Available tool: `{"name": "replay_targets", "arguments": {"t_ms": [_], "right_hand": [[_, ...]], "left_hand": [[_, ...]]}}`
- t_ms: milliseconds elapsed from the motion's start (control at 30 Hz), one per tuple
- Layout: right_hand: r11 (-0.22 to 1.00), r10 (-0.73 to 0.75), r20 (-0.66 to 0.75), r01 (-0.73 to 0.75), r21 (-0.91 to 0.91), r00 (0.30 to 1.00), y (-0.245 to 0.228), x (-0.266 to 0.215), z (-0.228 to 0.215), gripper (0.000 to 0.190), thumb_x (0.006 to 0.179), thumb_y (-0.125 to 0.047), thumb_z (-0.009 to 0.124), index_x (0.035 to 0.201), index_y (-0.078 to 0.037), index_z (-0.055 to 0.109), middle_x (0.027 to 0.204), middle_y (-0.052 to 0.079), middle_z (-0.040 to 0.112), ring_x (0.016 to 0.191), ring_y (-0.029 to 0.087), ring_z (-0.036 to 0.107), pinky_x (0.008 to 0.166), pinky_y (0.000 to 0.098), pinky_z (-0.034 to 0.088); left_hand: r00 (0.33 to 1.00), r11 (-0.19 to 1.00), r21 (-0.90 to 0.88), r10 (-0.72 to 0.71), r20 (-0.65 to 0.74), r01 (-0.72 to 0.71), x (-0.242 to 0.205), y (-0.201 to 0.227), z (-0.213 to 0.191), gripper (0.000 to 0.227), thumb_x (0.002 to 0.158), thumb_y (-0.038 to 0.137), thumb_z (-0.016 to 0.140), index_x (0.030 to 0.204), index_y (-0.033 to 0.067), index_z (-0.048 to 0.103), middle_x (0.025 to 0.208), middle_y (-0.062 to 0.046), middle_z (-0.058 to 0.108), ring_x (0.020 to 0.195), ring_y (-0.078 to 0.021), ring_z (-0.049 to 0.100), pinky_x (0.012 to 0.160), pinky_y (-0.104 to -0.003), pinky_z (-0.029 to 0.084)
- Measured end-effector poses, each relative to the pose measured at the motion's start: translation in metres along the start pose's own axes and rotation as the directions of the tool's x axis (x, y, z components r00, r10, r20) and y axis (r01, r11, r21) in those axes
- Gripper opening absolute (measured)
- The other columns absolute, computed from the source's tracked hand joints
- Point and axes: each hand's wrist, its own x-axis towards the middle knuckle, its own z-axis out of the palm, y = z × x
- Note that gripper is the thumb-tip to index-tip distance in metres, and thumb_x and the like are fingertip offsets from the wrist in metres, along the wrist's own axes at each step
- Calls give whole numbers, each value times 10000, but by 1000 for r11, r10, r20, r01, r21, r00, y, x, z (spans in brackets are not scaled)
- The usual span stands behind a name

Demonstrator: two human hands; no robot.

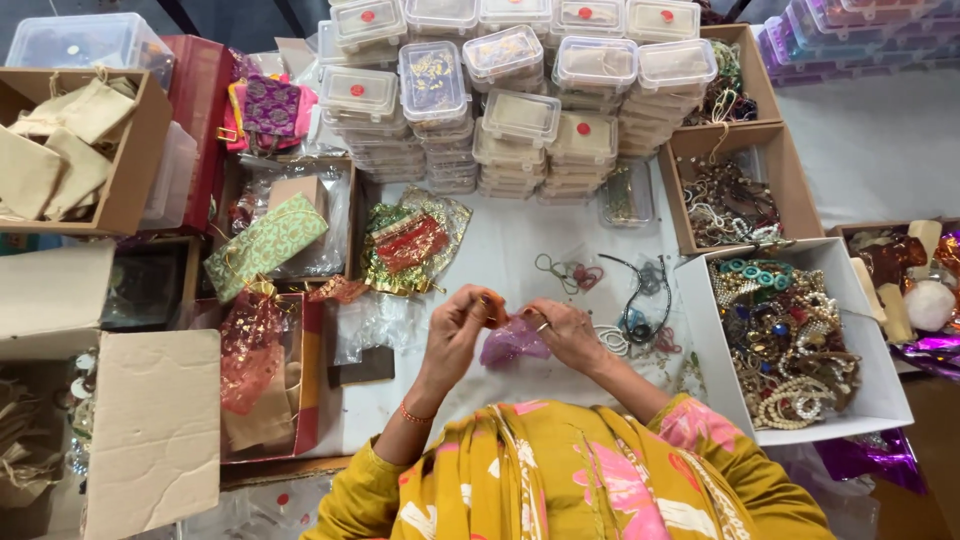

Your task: Packing various pieces of jewelry into small decorative drawstring bags and organizing them on a workspace.

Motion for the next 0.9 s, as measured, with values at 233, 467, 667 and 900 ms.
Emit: {"name": "replay_targets", "arguments": {"t_ms": [233, 467, 667, 900], "right_hand": [[777, -116, 86, 37, 628, 989, 14, -5, 9, 267, 1063, -229, 507, 1046, -14, 666, 944, 15, 687, 882, 71, 619, 788, 235, 537], [654, -164, 89, 41, 755, 983, -10, -5, -27, 280, 1099, -216, 498, 1038, 10, 651, 941, 8, 670, 871, 51, 582, 785, 211, 505], [758, -243, 17, 179, 627, 970, -31, -9, -42, 269, 1097, -184, 490, 1054, 13, 668, 970, 14, 678, 887, 54, 585, 805, 213, 505], [869, -473, 32, 460, 184, 881, -64, -23, -49, 308, 809, 106, 575, 1063, -40, 668, 1080, 69, 743, 995, 207, 726, 867, 335, 578]], "left_hand": [[990, 896, 436, -125, 66, 83, -8, -20, -13, 612, 797, -36, 739, 1375, 40, 555, 1344, -128, 619, 1290, -250, 553, 1074, -397, 436], [807, 828, 362, -531, 259, 429, -32, -83, 0, 664, 822, 153, 827, 1423, 77, 554, 1284, -96, 693, 1175, -185, 648, 1058, -372, 518], [831, 857, 62, -511, 220, 511, -28, -125, -7, 413, 962, 210, 707, 1330, 54, 605, 1160, -33, 694, 1018, -103, 644, 901, -295, 575], [779, 805, -225, -591, -211, 549, 0, -106, -30, 273, 996, 98, 493, 1205, 60, 664, 983, 13, 729, 837, -48, 684, 709, -227, 576]]}}
